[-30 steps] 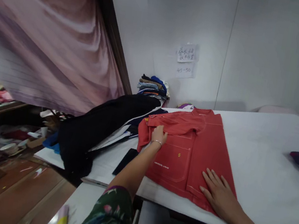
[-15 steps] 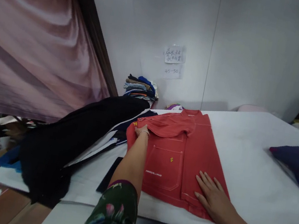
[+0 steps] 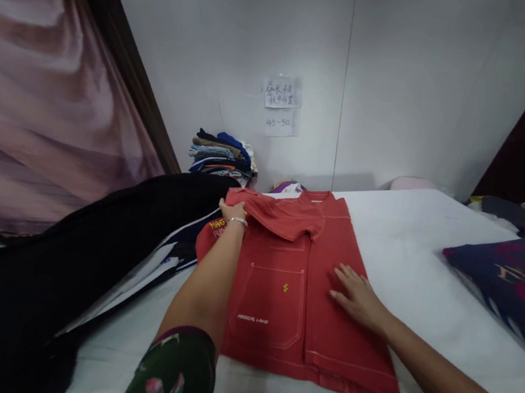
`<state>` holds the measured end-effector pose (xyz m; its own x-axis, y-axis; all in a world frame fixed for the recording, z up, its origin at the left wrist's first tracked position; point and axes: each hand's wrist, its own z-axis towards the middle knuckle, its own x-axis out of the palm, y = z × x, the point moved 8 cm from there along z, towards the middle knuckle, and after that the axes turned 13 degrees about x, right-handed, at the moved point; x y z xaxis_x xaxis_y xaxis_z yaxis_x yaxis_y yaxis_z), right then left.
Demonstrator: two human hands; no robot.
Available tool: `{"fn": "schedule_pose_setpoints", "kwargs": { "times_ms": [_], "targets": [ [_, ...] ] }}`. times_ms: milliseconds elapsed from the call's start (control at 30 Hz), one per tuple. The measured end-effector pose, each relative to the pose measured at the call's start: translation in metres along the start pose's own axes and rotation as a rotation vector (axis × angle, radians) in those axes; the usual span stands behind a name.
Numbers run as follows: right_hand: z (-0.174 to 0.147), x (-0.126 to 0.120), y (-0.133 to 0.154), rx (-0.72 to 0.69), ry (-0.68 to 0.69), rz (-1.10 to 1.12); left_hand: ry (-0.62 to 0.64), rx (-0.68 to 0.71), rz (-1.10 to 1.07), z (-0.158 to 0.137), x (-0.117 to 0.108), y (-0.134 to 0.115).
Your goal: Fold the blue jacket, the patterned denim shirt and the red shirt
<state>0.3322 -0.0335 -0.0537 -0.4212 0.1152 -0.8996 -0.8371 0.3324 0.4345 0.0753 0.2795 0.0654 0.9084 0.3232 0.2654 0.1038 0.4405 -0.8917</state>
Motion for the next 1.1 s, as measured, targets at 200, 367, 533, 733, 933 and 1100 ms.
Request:
{"fn": "schedule_pose_setpoints", "kwargs": {
  "times_ms": [200, 367, 533, 733, 933, 1100],
  "targets": [
    [0.072, 0.009, -0.004, 0.107, -0.033, -0.161, 0.24, 0.09, -0.019, 0.002, 0.076, -0.057],
    [0.081, 0.012, -0.012, 0.099, -0.065, 0.186, 0.743, 0.416, -0.159, -0.084, 0.128, -0.128],
    [0.083, -0.014, -0.048, 0.275, 0.039, 1.233, 1.38, 0.556, -0.061, -0.227, 0.1, -0.111],
    [0.069, -0.008, -0.045, 0.375, 0.281, 1.419, 1.796, 0.778, 0.218, -0.31, 0.039, -0.032],
    [0.07, -0.015, -0.047, 0.413, 0.139, 1.496, 1.419, 0.643, 0.09, -0.28, 0.022, -0.034],
    [0.065, -0.01, -0.074, 0.538, -0.03, 1.342, 1.596, 0.519, 0.11, -0.301, 0.01, -0.009]
  ]
}}
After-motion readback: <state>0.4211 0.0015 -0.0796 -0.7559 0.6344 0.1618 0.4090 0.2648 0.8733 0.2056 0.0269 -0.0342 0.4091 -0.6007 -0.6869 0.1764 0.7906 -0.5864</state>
